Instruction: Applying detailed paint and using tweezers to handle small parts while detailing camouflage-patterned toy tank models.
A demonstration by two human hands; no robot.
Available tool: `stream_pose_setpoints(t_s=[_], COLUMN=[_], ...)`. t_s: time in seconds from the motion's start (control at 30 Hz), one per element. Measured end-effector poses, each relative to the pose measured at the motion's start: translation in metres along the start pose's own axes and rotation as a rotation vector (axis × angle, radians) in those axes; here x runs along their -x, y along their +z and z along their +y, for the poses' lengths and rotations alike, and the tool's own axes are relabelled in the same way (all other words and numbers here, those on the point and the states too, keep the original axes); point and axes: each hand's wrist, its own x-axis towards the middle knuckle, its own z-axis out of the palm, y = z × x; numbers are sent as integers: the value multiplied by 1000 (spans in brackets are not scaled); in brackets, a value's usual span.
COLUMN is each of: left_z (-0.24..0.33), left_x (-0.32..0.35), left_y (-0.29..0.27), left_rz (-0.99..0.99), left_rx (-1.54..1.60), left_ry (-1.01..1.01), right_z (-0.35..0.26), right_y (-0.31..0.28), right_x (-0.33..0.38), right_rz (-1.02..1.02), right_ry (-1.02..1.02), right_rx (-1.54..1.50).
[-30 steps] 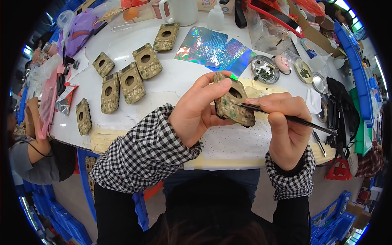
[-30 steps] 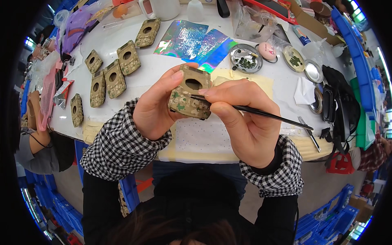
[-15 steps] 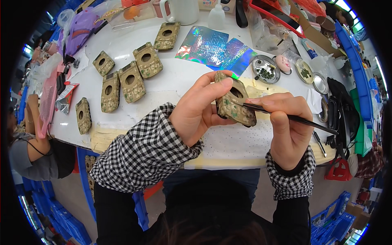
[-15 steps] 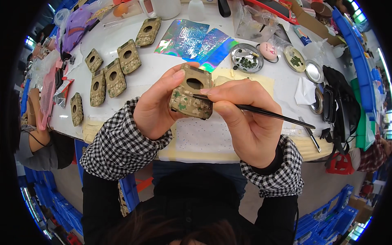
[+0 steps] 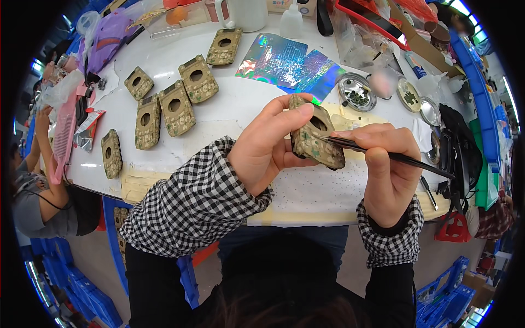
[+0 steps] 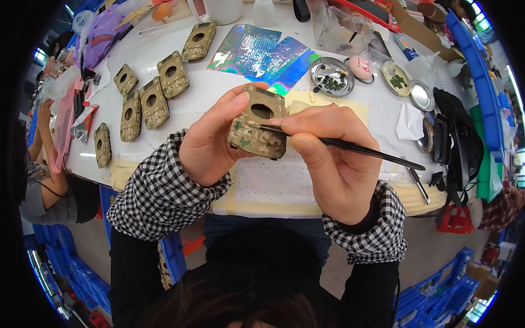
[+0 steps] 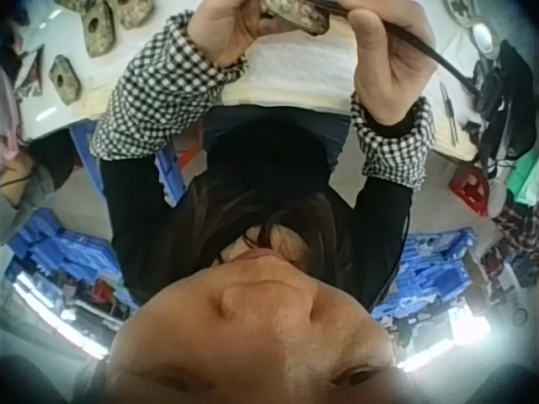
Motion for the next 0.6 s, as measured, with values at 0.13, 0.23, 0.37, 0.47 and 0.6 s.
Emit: stream_pose_setpoints(t_s=[0.13,0.23,0.37,0.47,0.6], left_z=[-1,-1,0,0,0], left_x=[-1,-1,0,0,0], left_y=[-1,-1,-1,-1,-1], left_rz=[-4,-10,-11,-6,-4], left_rx=[-1,-1,-4,-3,-2], left_ry=[-1,-1,-4,0,0], right_z=[1,0,0,1,1], right_y=[1,1,2,2,1], right_x=[0,-1,-1,-1,0], right_rz=[-3,-2,9,6,0], right_ry=[-1,-7,-19,-30,-13], right_rx=[-5,-8,-18,-17,-21])
